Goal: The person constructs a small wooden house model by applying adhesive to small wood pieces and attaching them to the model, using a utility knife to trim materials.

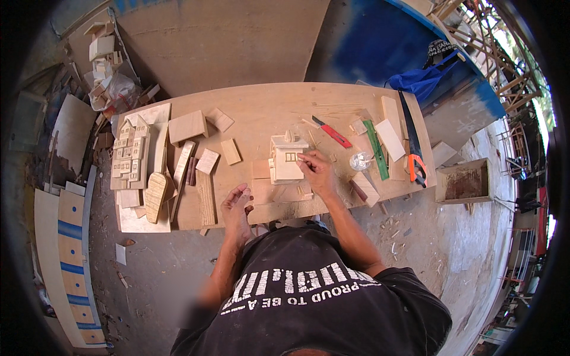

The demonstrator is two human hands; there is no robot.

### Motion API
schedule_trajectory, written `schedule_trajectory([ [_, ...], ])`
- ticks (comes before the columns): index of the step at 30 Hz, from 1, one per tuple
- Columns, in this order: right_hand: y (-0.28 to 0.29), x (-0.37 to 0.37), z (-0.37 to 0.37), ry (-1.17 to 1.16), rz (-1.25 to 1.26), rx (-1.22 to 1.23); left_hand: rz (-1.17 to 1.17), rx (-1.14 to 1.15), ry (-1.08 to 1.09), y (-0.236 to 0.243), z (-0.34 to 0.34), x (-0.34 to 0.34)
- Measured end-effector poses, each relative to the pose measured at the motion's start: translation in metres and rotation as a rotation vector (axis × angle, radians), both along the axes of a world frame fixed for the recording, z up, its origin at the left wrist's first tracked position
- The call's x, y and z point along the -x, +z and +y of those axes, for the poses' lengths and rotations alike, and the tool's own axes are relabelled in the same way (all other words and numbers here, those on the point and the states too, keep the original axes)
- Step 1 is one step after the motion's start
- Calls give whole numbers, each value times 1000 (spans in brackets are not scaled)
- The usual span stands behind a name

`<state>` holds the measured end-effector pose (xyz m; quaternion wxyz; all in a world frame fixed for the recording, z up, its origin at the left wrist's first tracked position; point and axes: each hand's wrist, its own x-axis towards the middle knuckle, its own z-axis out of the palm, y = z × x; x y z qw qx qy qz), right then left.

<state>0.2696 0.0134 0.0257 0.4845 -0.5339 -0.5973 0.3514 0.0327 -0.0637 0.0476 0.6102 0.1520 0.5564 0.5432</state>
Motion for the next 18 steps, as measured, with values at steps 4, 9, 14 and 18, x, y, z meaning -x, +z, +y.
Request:
schedule_trajectory([
  [4,3,2,-1,-2,-5,-13,-1,0,7,1,-1,0],
  [9,3,0,-4,-2,67,43,10,-2,10,2,-1,0],
  [14,-4,-2,-2,12,77,12,7,-4,11,-1,-2,1],
  [18,-4,-2,-2,15,75,9,11,2,10,3,-1,-1],
])
